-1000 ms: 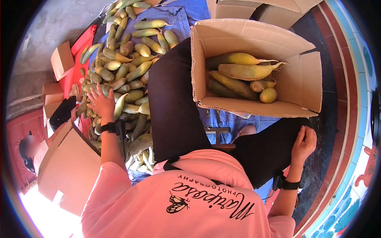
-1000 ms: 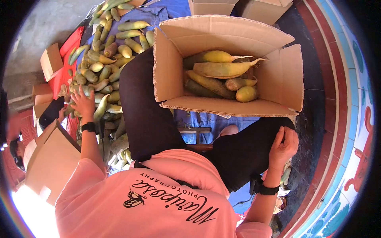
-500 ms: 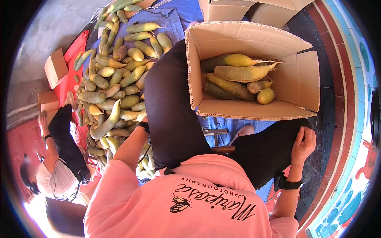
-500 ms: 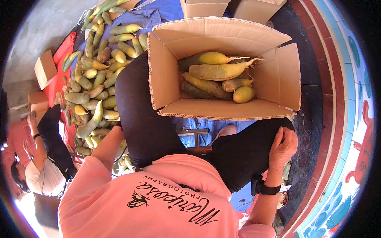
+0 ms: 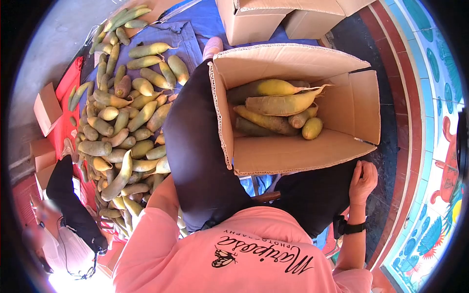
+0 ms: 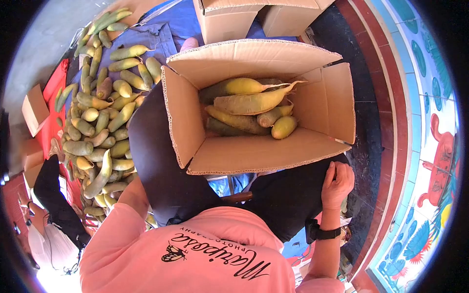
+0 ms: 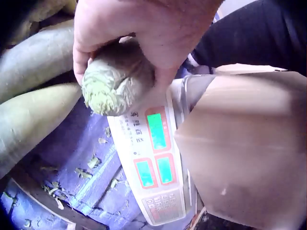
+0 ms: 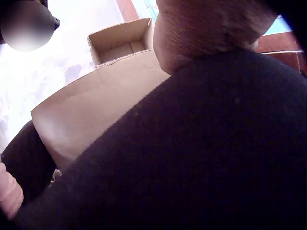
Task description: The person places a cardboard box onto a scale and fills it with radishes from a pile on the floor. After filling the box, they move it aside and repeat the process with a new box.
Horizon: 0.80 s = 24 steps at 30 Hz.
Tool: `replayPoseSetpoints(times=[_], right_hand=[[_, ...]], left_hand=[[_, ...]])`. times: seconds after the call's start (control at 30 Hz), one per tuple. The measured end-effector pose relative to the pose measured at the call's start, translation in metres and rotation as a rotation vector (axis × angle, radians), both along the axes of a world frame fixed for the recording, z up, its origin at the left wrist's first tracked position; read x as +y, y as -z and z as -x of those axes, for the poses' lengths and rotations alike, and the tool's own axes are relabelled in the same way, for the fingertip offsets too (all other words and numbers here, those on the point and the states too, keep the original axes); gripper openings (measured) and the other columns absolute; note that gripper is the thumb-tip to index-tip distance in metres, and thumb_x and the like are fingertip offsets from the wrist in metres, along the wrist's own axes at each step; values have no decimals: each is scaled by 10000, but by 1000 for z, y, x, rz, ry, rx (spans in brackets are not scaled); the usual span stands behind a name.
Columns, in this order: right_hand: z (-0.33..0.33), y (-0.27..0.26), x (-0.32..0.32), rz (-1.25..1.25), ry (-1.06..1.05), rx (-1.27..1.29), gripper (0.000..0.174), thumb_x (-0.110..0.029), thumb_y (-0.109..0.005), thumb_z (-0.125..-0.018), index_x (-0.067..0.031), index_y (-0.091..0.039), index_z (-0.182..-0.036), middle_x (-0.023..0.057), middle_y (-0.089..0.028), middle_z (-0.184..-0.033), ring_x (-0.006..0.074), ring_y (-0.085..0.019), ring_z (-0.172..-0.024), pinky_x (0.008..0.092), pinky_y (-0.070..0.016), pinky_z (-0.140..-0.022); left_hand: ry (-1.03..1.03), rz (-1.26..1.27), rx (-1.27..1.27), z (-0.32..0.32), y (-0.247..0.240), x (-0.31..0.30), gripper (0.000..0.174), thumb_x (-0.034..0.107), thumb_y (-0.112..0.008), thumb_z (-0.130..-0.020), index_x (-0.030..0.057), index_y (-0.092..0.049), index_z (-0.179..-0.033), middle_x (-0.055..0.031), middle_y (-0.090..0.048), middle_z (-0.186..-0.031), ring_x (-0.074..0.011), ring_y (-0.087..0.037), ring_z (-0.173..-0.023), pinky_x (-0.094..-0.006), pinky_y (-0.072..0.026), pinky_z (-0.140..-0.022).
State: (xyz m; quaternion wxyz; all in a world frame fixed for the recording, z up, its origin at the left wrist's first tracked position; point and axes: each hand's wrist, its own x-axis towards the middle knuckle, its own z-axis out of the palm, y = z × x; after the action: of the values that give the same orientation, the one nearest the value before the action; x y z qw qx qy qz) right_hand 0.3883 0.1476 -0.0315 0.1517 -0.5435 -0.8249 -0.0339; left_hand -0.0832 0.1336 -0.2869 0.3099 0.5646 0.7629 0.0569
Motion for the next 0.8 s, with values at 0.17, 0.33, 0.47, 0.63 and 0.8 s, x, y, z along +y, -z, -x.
replayPoseSetpoints(times=[0.17, 0.33, 0.47, 0.63, 0.8], right_hand=[[3, -2, 1, 11, -13, -27, 99, -41, -569, -836, -9, -529, -751, 141, -534, -716, 321, -525, -663, 387, -421, -607], [4, -2, 1, 6, -9, -1, 89, -36, -569, -831, -10, -535, -753, 144, -545, -726, 331, -533, -677, 393, -423, -610], [0, -2, 0, -26, -23, 42, 103, -55, -594, -808, -34, -529, -732, 125, -522, -682, 329, -515, -648, 409, -401, -600], [-5, -3, -5, -70, -42, 106, 95, -59, -599, -807, -30, -540, -740, 135, -524, -685, 333, -526, -664, 415, -409, -611], [-9, -3, -7, -98, -50, 165, 96, -70, -614, -801, -35, -551, -738, 128, -529, -684, 320, -528, -662, 409, -412, -606]], left_hand=[[-93, -16, -243, 17, 8, 7, 510, 376, -593, -828, 111, -478, -1248, -74, -480, -1253, -260, -426, -1173, -505, -355, -926], [-473, 63, -811, 19, 14, -128, 481, 362, -592, -834, 98, -498, -1225, -74, -519, -1216, -250, -471, -1137, -477, -390, -911], [-850, 54, -1247, 18, -3, -240, 459, 352, -590, -838, 88, -515, -1207, -73, -550, -1186, -243, -507, -1109, -455, -418, -899], [-1148, 10, -1359, 15, -40, -311, 433, 338, -589, -844, 75, -535, -1184, -73, -589, -1148, -233, -552, -1073, -428, -452, -884], [-1375, -15, -1212, -11, -107, -318, 330, 309, -598, -844, 86, -579, -1087, -56, -647, -984, -196, -624, -853, -337, -503, -765]])
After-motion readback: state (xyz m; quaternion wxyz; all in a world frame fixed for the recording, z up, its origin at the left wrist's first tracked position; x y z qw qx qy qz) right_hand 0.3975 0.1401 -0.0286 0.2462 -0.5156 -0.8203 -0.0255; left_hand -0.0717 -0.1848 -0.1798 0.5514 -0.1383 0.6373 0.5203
